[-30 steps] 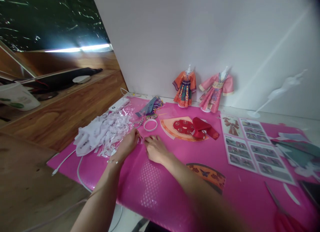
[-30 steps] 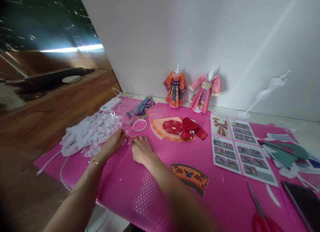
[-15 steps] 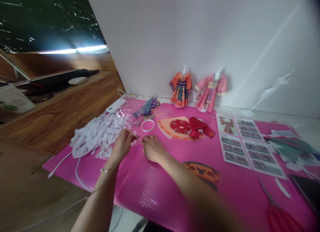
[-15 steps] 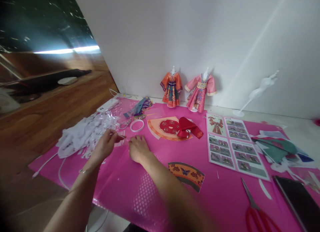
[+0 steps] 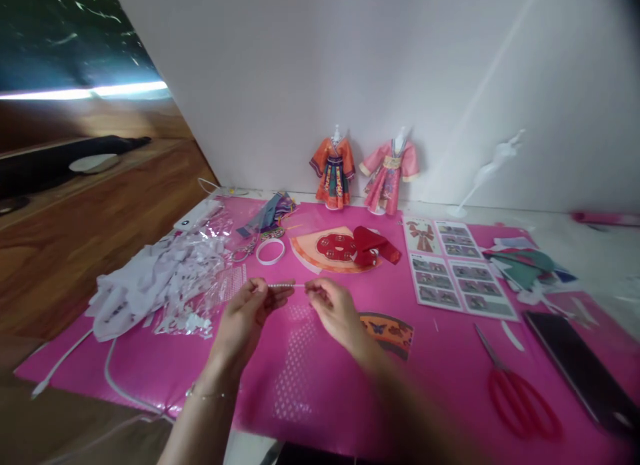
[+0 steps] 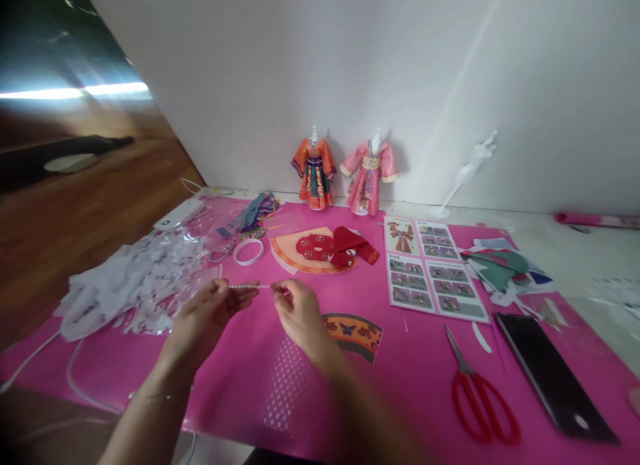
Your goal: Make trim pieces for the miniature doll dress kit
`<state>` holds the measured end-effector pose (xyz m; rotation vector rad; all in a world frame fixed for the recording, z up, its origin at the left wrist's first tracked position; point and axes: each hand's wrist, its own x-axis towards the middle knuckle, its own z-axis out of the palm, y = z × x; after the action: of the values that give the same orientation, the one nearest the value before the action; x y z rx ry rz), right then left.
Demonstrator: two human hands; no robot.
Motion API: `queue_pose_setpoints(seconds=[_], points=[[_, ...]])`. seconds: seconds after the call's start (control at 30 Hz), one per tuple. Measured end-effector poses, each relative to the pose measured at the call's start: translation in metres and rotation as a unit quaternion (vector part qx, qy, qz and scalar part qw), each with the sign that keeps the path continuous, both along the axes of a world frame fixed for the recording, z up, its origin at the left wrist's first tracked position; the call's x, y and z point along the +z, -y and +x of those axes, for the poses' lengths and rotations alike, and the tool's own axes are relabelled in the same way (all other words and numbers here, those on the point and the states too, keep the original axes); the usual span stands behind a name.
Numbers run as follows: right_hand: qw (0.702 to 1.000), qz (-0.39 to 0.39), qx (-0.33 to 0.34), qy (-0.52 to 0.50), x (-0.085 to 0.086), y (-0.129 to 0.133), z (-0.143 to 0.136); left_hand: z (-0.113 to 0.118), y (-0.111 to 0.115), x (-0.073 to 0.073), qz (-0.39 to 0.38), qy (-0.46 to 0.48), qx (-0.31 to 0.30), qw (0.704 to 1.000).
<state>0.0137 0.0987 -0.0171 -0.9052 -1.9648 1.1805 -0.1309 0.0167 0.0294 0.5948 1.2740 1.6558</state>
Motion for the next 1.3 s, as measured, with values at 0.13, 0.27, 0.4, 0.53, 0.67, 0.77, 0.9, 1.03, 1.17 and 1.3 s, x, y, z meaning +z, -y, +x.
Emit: queue_pose_setpoints(seconds=[0.13, 0.27, 0.4, 0.53, 0.67, 0.77, 0.9, 1.03, 1.17, 1.3], points=[[0.986, -0.143, -0.054, -0.072, -0.004, 0.025, 0.063, 0.049, 0.003, -0.016, -0.025, 0.052, -0.067, 0.996], [0.962, -0.23, -0.093, -0.117, -0.015, 0.048, 0.112, 0.09, 0.012, -0.031, -0.065, 0.081, -0.149, 0.983], [0.96, -0.245, -0.123, -0.058, -0.021, 0.061, 0.145, 0.113, 0.018, -0.041, -0.098, 0.085, -0.169, 0.977], [0.959, -0.241, -0.149, -0.029, -0.023, 0.065, 0.16, 0.121, 0.019, -0.048, -0.108, 0.09, -0.187, 0.972], [0.959, -0.237, -0.154, -0.03, -0.029, 0.067, 0.165, 0.126, 0.022, -0.049, -0.116, 0.087, -0.189, 0.971], [0.96, -0.238, -0.145, -0.022, -0.033, 0.069, 0.167, 0.13, 0.023, -0.047, -0.118, 0.085, -0.183, 0.972], [0.963, -0.225, -0.148, -0.007, -0.033, 0.07, 0.169, 0.134, 0.023, -0.05, -0.115, 0.09, -0.184, 0.972], [0.962, -0.228, -0.152, -0.006, -0.032, 0.069, 0.171, 0.133, 0.023, -0.056, -0.109, 0.085, -0.199, 0.97], [0.957, -0.245, -0.155, -0.017, -0.035, 0.069, 0.172, 0.134, 0.022, -0.057, -0.106, 0.082, -0.203, 0.97], [0.957, -0.247, -0.151, -0.015, -0.034, 0.07, 0.172, 0.138, 0.022, -0.053, -0.109, 0.092, -0.193, 0.971]])
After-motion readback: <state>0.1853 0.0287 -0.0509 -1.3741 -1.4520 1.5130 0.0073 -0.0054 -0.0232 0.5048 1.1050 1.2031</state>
